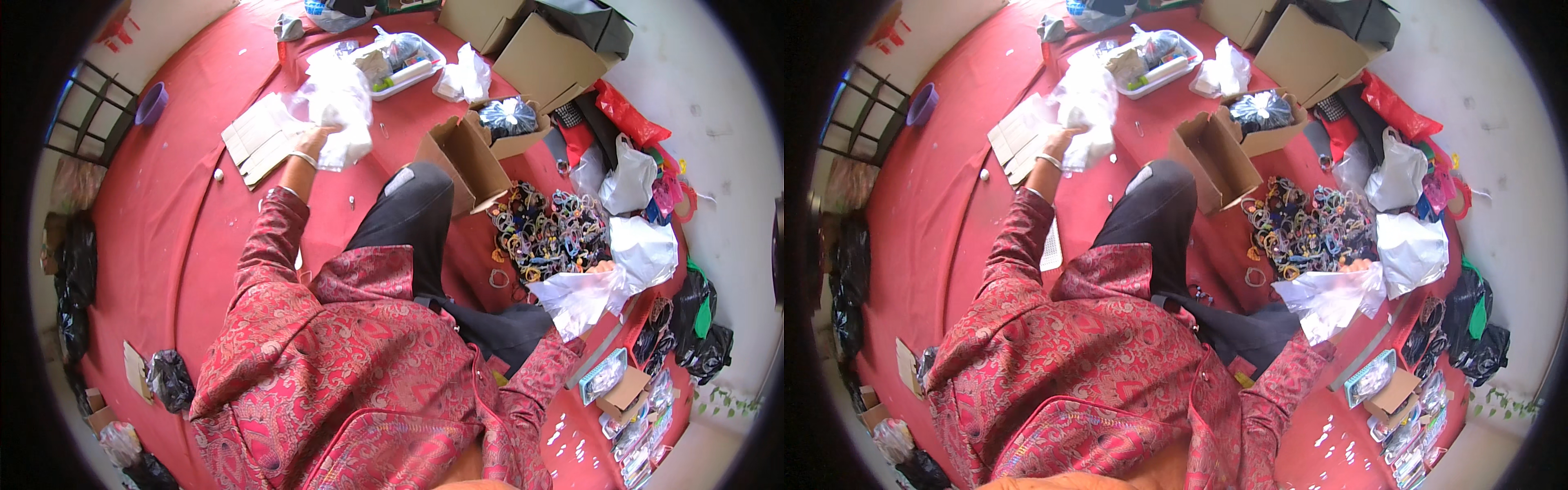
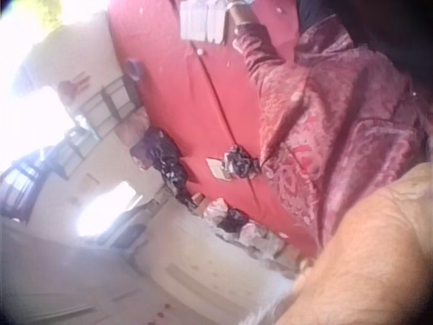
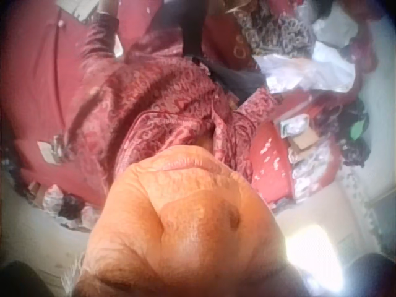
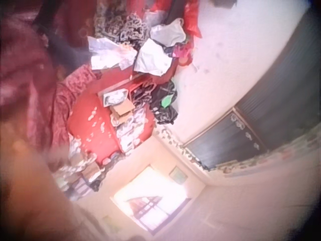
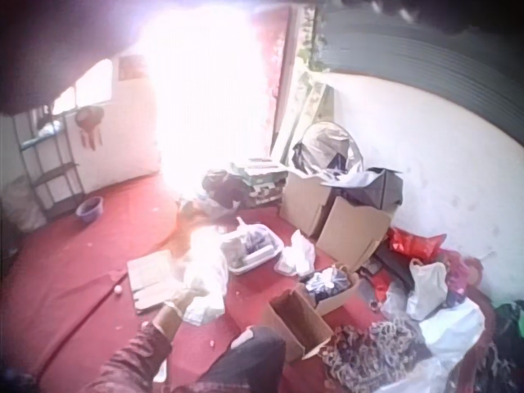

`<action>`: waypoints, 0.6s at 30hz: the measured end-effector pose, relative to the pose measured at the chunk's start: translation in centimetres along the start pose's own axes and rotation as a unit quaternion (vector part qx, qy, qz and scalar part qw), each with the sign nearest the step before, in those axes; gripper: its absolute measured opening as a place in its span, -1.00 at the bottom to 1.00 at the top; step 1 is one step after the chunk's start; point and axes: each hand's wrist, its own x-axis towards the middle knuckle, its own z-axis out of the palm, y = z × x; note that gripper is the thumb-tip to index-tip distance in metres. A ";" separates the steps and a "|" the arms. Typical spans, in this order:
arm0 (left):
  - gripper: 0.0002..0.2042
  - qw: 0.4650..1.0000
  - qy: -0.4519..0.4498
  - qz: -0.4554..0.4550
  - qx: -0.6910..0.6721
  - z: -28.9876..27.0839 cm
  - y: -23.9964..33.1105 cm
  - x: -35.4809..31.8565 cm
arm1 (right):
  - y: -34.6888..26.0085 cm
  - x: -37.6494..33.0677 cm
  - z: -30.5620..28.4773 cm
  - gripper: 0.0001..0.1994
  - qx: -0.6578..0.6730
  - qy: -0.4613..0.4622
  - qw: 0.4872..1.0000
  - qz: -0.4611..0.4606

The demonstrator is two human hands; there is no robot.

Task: The person sits on the floor and assembles a small cardboard box. They then open a plastic bag and transfer a large pile of hair ties and hair clips from the bag into the box.

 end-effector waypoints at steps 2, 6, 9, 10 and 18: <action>-0.63 0.989 -0.108 0.017 -0.099 1.4 -1.0 1.7 | 1.1 0.0 0.1 -0.82 -0.012 -0.016 0.999 0.028; -0.69 0.967 -0.210 0.010 -0.147 6.3 -0.1 5.2 | 3.3 -0.7 -1.4 -0.83 -0.069 -0.028 0.993 0.089; -0.69 0.962 -0.267 -0.006 -0.056 8.4 1.2 7.7 | 4.1 -1.1 -2.8 -0.84 -0.141 -0.037 0.977 0.157; -0.69 0.955 -0.296 -0.018 -0.019 8.9 1.5 8.6 | 4.1 -1.3 -3.3 -0.84 -0.173 -0.040 0.966 0.187; -0.73 0.693 -0.344 0.218 0.595 9.3 -9.9 18.7 | 12.9 0.2 -10.6 -0.86 -0.134 -0.097 0.977 0.132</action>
